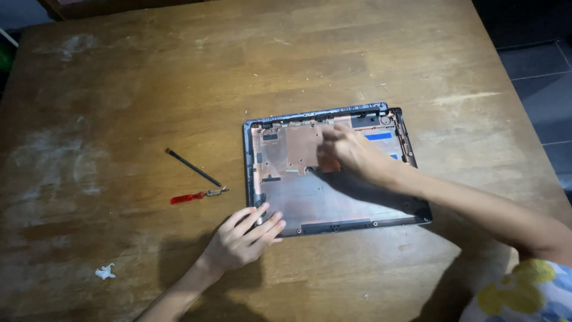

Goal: Removing the bottom cover of a laptop and using a tool to manipulate internal components on a wooden table.

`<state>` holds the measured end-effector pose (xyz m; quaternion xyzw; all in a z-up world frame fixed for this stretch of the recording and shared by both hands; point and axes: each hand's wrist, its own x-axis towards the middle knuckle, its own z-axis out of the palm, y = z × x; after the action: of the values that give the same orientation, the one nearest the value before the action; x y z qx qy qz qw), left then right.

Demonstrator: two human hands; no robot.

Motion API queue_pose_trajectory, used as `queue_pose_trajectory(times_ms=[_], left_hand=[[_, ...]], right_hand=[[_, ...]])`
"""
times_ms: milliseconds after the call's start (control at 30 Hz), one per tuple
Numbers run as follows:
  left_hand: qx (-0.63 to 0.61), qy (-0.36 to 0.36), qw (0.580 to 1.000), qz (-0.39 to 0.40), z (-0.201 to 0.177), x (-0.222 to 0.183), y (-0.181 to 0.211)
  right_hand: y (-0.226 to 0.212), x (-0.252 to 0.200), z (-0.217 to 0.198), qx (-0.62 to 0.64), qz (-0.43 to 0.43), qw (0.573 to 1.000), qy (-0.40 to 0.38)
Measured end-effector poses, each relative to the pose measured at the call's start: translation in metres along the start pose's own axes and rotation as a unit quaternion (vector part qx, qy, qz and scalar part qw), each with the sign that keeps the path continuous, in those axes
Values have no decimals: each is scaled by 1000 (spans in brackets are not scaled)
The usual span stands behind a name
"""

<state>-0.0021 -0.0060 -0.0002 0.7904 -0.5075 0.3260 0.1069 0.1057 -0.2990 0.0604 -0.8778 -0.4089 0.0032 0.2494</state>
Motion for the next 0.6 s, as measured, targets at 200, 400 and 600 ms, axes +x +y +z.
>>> queue_pose_trajectory(times_ms=[200,400,600], left_hand=[[-4,9,1000,2,-2,4,-1],[-4,-1,1000,-1,-1,1,0],[-10,10,1000,3,-1,2,-1]], right_hand=[[65,-4,24,-92,-2,996,-14],[65,30,42,-77,-56,995,-11],[57,-1,23,-81,-13,996,-30]])
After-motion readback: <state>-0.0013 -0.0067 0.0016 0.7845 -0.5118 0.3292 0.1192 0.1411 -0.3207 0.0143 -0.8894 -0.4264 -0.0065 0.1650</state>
